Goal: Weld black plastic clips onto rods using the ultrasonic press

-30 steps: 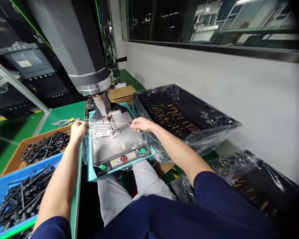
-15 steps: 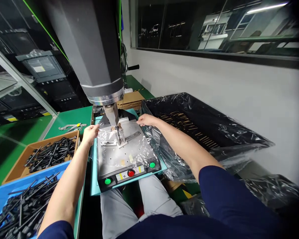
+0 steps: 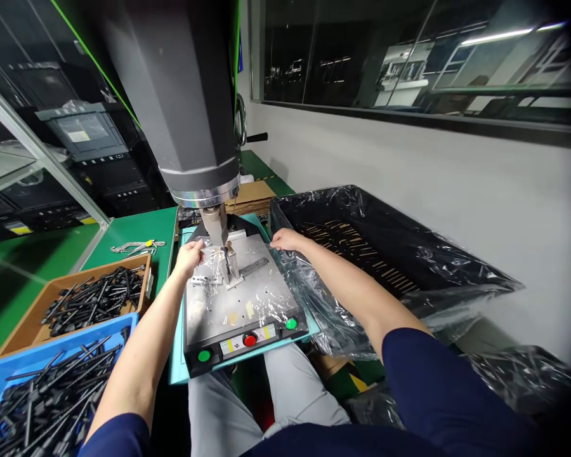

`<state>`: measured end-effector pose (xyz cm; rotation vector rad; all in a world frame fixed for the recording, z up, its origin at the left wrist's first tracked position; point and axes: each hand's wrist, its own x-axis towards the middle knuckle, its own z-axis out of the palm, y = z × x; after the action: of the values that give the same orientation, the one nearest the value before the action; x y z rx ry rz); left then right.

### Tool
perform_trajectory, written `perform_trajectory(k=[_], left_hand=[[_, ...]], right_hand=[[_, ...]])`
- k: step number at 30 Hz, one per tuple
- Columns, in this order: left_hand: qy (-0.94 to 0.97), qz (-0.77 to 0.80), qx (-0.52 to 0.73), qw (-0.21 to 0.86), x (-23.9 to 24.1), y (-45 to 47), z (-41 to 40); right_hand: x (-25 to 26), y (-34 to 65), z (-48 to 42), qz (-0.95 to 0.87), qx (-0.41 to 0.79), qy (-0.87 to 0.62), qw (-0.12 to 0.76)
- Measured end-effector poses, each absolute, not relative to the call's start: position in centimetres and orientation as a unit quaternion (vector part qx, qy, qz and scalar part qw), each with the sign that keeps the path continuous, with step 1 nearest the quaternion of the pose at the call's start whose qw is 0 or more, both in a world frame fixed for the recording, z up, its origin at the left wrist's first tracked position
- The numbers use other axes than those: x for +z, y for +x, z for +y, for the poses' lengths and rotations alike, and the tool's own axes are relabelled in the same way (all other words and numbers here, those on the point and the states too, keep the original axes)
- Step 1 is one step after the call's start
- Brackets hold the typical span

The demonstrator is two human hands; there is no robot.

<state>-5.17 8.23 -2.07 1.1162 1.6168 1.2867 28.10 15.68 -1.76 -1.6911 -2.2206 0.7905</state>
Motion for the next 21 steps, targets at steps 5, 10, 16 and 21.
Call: perform_trajectory(k=[5,10,16,21], left_hand=[[0.436,0.664,0.472,0.383,-2.2,-5.3,8.0],[0.429,0.690,0.440,0.382,-2.1,-5.5,7.9],[0.405,0.710,0.408,0.408,-1.7,-5.8,7.7],[0.391,0.718,0.399,0.416,-1.6,-5.8,7.3]], right_hand=[[-1.6,27.8,15.0,-0.781,0.220,-0.576,0.095],[-0.7,27.4,13.8,-0.797,0.162,-0.575,0.092],[1.9,26.8,11.9,-0.818,0.074,-0.555,0.127],[3.9,27.2,7.6,-0.837,0.036,-0.485,0.252]])
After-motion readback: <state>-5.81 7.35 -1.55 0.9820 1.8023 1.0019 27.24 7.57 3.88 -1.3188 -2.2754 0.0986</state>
